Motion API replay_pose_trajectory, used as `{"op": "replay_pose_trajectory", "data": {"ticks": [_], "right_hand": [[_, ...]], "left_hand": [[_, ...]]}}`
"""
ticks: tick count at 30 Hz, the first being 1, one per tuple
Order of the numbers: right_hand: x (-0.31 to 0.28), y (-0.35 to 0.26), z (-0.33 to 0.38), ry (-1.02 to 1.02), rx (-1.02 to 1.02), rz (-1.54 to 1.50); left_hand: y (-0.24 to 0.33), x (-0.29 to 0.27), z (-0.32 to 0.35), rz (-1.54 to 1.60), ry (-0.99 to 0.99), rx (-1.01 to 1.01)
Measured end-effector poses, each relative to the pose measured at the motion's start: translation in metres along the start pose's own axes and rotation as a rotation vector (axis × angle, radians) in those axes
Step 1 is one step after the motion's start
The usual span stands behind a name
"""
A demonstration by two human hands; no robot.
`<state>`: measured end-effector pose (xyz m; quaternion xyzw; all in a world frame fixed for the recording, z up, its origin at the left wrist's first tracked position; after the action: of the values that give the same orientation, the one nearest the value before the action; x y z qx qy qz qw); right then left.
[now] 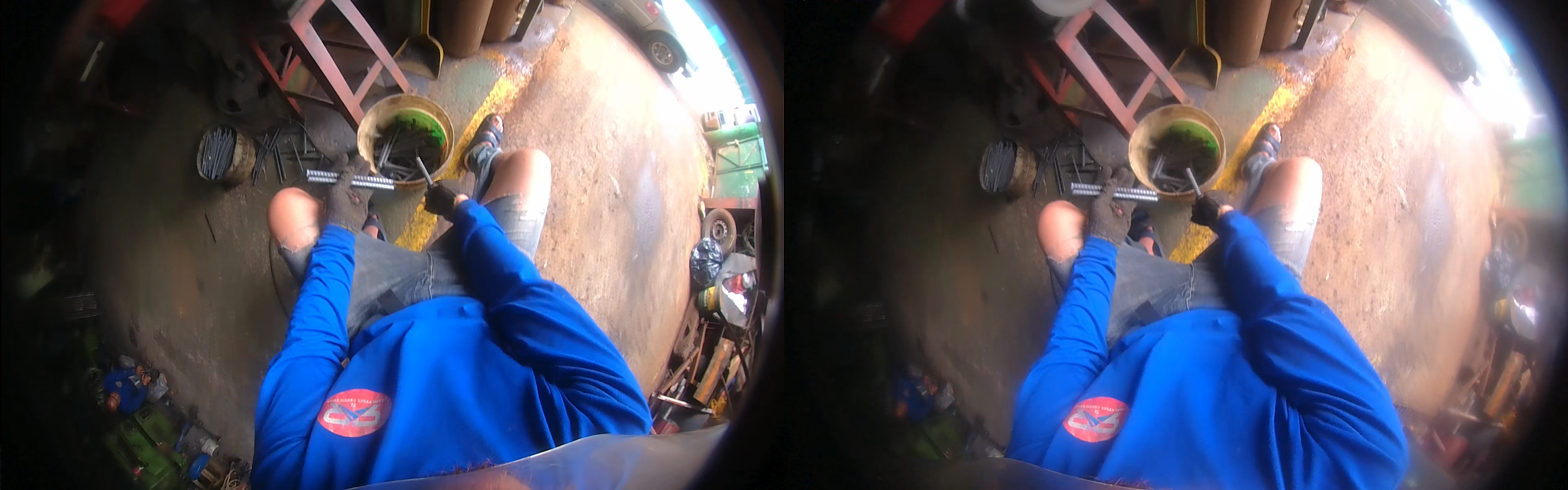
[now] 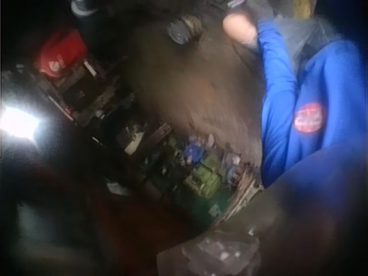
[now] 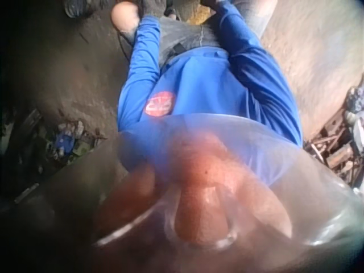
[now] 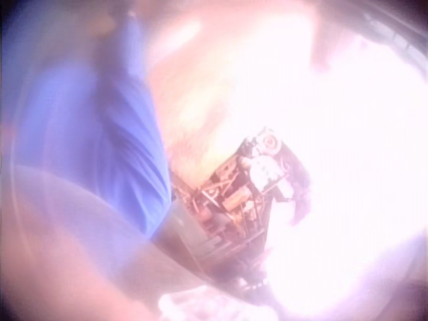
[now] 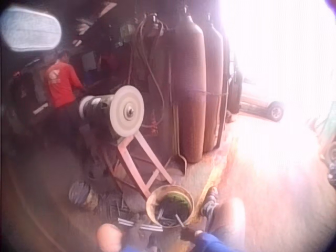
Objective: The person sits at a bench grinder and repeatedly grinds the ends of metal rods, creating sparks. They pick up rods from a bucket, grind them, and place them back into the bucket.
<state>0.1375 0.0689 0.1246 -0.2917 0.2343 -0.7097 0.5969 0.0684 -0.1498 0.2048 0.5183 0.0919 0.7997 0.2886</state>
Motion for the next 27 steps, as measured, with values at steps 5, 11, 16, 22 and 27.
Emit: {"op": "replay_pose_trajectory", "data": {"ticks": [5,11,16,22,27], "right_hand": [[0.006,-0.058,0.019,-0.123,-0.374,-0.321],[0.035,-0.144,0.076,-0.208,-0.612,-0.387],[0.041,-0.172,0.106,-0.212,-0.681,-0.415],[0.045,-0.203,0.14,-0.221,-0.694,-0.353],[0.055,-0.226,0.137,-0.335,-0.682,-0.463]], "left_hand": [[-0.006,0.003,0.001,0.033,0.0,-0.015],[0.005,0.005,0.004,0.16,0.015,-0.003],[0.015,0.021,0.002,0.037,-0.183,-0.081],[0.035,0.053,0.021,-0.157,-0.241,-0.184],[0.046,0.012,0.012,0.112,-0.238,-0.234]]}}
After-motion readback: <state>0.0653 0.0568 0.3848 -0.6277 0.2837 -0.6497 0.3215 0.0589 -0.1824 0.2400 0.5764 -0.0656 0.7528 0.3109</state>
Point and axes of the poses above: each hand's wrist, its own z-axis away from the middle knuckle, its own x-axis out of the palm, y = z × x, the point moved 6 cm from there along -z, towards the middle knuckle, and after that the axes turned 7 degrees about z, right-handed, at the moved point
